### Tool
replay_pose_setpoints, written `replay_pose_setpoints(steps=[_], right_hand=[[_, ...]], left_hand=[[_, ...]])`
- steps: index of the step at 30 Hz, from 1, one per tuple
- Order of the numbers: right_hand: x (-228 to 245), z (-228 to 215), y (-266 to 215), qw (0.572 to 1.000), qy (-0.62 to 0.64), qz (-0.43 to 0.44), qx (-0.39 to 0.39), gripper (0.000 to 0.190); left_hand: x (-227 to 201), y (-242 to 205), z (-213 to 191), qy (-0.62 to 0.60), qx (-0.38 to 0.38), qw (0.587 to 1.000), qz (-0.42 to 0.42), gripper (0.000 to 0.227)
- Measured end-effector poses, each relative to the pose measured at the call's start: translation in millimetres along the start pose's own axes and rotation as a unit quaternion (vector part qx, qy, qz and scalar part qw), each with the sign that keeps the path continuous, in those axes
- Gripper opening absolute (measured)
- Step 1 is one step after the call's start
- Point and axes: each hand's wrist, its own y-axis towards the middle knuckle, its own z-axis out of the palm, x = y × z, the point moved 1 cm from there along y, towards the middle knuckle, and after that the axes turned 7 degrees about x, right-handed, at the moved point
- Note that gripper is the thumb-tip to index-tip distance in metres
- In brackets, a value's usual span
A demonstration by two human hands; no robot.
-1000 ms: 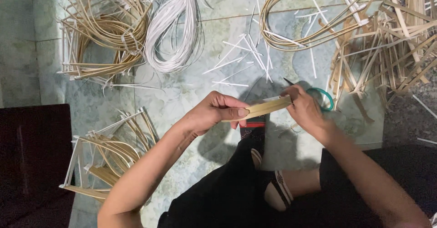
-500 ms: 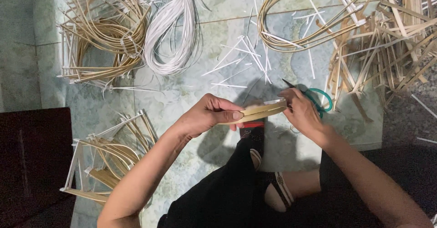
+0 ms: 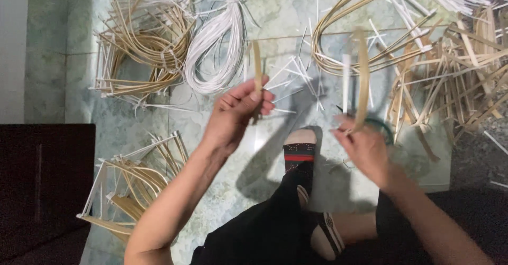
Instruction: Assembling and securing bamboo strips into curved frames using white binding material and scissors.
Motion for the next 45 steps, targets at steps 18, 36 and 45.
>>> replay_pose_setpoints(steps=[18,36,45], right_hand=[[32.5,-34.9,-14.8,0.980,0.103,-0.171,-0.018,0.041],[-15.0,20.9,19.2,0.999,-0.044,-0.011,-0.020,0.041],[-42.7,32.9,14.8,0.994,-0.065,-0.089,0.012,0.025]], left_hand=[[1.0,7.5,61.0,0.049,0.109,0.992,-0.046,0.032],[37.6,19.0,-2.1,0.190,0.214,0.942,-0.174,0.021],[45.3,12.8,1.5,0.147,0.181,0.954,-0.188,0.022]])
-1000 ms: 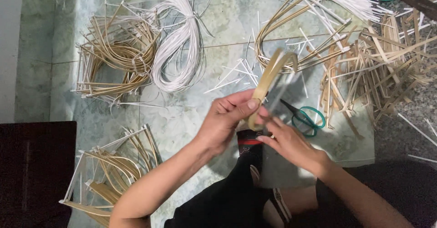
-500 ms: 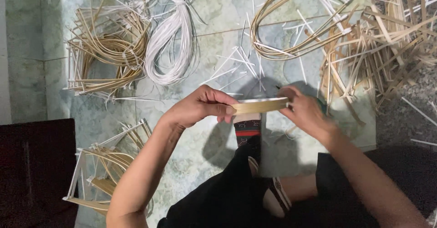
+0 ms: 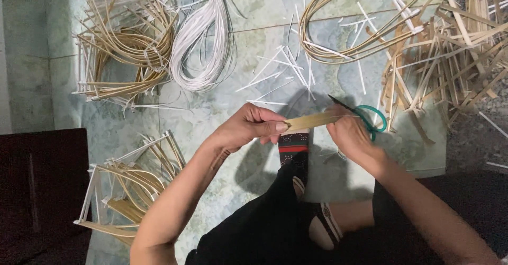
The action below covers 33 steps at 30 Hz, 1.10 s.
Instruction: Assembling and securing bamboo strips into curved frames using white binding material and scissors.
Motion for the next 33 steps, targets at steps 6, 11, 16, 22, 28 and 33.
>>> replay_pose_setpoints(steps=[6,11,16,22,28,33], right_hand=[[15.8,-18.7,-0.9,0.995,0.037,0.068,0.065,0.021],[5.5,-7.1,-6.7,0.998,0.028,0.043,0.026,0.022],[25.8,-33.7,-4.7,0.999,0.020,0.026,0.015,0.024],[87.4,-92.5,-6.6,0.982,0.082,-0.157,-0.069,0.059],[96.3,-95.4,-2.6,0.969,0.095,-0.221,-0.054,0.050],[94.3,-97.0,-2.7,0.951,0.124,-0.279,-0.048,0.051]], left_hand=[[3.2,-7.3,8.2,-0.015,0.004,1.000,-0.008,0.021],[-4.5,-9.4,6.3,0.002,0.012,1.000,-0.019,0.017],[0.5,-5.5,5.3,-0.002,0.018,0.999,-0.033,0.017],[1.1,-7.0,12.2,-0.031,0.041,0.998,-0.026,0.017],[-3.5,-4.9,15.1,-0.037,0.035,0.997,-0.059,0.018],[-9.0,-6.3,22.3,-0.016,0.039,0.996,-0.084,0.018]])
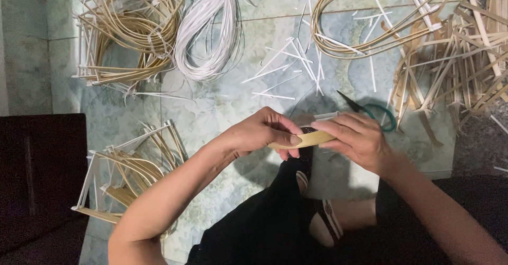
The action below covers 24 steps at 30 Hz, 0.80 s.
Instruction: Assembling and securing bamboo strips into curved frames using white binding material and scissors.
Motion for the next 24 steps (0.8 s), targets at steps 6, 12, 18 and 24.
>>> replay_pose_setpoints(steps=[6,12,18,24], right_hand=[[-8.4,-0.4,-1.2,0.999,-0.009,0.037,0.030,0.050],[-40.3,-13.6,-6.2,0.987,-0.099,0.076,0.105,0.086],[-96.5,36.2,-61.4,0.964,-0.017,0.241,0.113,0.056],[-94.1,54.4,-61.0,0.944,-0.074,0.302,0.115,0.019]], left_hand=[[5.2,-1.9,8.7,0.056,-0.004,0.997,0.050,0.021],[3.5,-2.1,16.8,0.074,-0.091,0.993,0.036,0.021],[10.6,2.5,16.9,0.048,-0.092,0.993,0.051,0.019],[10.2,-2.9,15.9,0.059,-0.093,0.992,0.057,0.018]])
